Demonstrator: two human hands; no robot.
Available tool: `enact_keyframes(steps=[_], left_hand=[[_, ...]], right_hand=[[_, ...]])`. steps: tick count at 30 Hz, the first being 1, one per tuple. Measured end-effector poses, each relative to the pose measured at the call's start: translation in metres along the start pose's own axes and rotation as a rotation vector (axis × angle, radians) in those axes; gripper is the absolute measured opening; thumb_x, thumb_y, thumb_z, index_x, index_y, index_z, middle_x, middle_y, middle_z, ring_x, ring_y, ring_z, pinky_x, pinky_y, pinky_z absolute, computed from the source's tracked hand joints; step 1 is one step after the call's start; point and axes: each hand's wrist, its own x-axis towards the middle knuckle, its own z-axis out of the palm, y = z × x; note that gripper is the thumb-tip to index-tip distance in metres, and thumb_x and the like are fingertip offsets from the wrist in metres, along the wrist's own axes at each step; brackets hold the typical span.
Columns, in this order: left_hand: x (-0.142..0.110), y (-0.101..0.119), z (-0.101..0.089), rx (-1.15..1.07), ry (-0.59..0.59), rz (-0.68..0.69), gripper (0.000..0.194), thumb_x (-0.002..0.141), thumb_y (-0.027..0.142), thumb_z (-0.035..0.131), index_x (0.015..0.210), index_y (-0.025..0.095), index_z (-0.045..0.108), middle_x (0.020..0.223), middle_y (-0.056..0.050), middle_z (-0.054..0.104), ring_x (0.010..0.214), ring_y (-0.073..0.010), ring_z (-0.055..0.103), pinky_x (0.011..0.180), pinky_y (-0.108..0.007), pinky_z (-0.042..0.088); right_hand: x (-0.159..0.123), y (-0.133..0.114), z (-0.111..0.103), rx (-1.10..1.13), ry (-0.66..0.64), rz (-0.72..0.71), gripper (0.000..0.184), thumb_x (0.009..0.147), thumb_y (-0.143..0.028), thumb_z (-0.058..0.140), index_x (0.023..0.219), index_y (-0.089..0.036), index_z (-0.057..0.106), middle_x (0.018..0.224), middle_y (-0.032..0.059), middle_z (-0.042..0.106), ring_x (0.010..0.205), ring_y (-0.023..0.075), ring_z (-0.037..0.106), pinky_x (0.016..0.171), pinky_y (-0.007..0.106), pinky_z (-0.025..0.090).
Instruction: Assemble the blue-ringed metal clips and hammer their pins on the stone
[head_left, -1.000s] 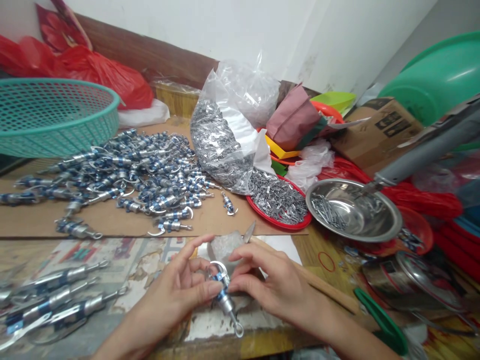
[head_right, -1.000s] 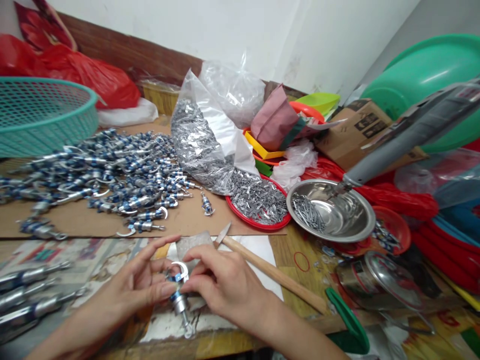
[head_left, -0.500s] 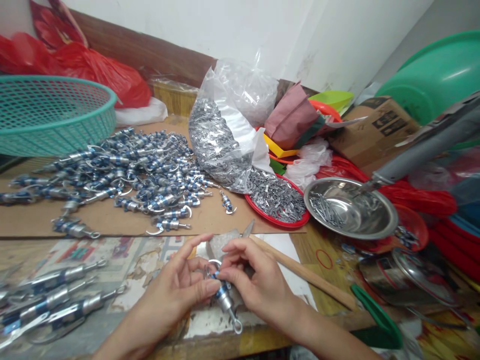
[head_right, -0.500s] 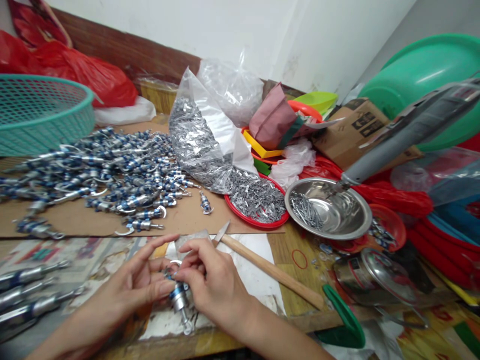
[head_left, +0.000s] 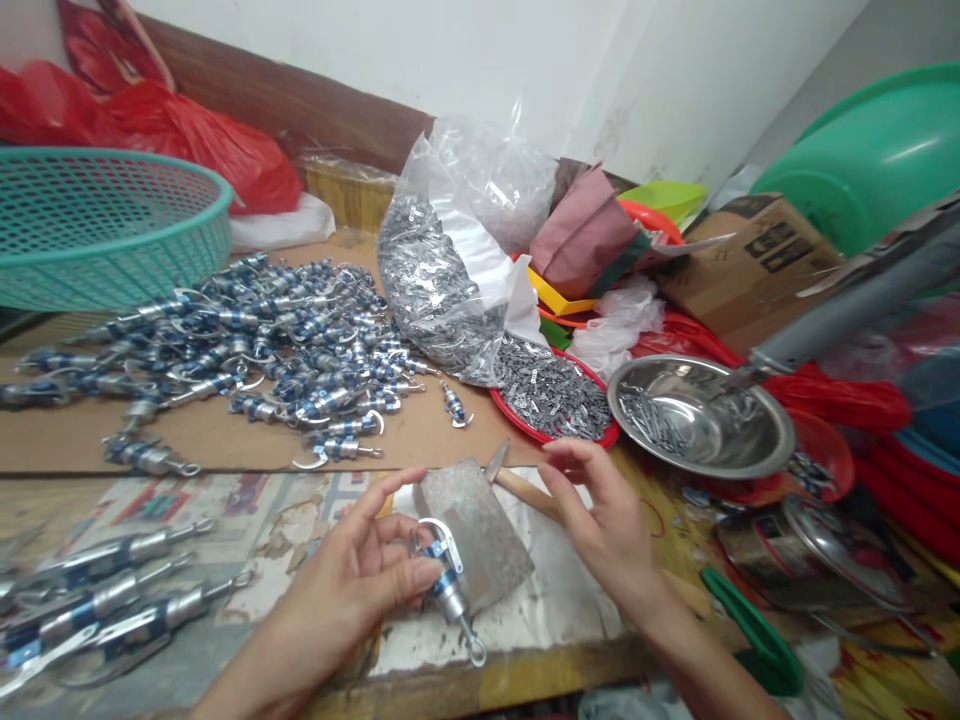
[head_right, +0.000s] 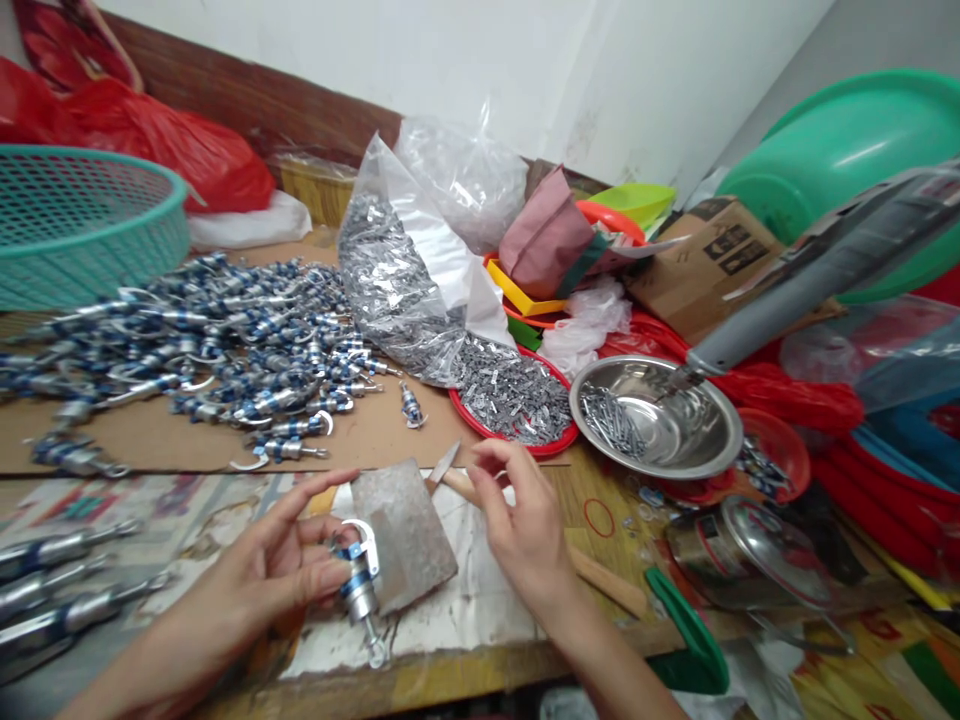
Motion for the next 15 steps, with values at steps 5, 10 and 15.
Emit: enact_keyframes(steps=[5, 10, 15], left_hand=[[0.001, -0.002, -0.001, -0.012, -0.005, 0.01, 0.078, 0.066, 0.028, 0.077, 0.13, 0.028, 0.032, 0.083, 0.002, 0.061, 0.066, -0.0134, 0.059, 0.064, -0.03, 0.044], [0.001, -0.003, -0.001, -0.014, 0.005, 0.014, 0.076, 0.066, 0.026, 0.078, 0.128, 0.028, 0.034, 0.083, 0.002, 0.061, 0.065, -0.013, 0.058, 0.063, -0.03, 0.044], [0.0, -0.001, 0.001, 0.0, 0.019, -0.001, 0.078, 0.066, 0.027, 0.078, 0.129, 0.029, 0.034, 0.084, 0.001, 0.062, 0.068, -0.0146, 0.06, 0.065, -0.031, 0.046]], right_hand=[[-0.016, 0.042, -0.026, -0.421, -0.414, 0.029, 0.012, 0.087, -0.026, 0.054, 0.095, -0.02, 0.059, 0.085, 0.0055, 0.06, 0.08, 0.0228, 0.06, 0.071, 0.038, 0.049], [-0.03, 0.023, -0.037, -0.337, -0.242, -0.08, 0.011, 0.09, -0.022, 0.049, 0.099, -0.02, 0.054, 0.088, 0.005, 0.06, 0.079, 0.0184, 0.062, 0.067, 0.028, 0.05], [-0.036, -0.018, -0.058, -0.311, -0.221, -0.399, 0.047, 0.088, -0.008, 0.047, 0.133, -0.022, 0.041, 0.107, 0.007, 0.064, 0.095, 0.0164, 0.063, 0.078, 0.022, 0.05]])
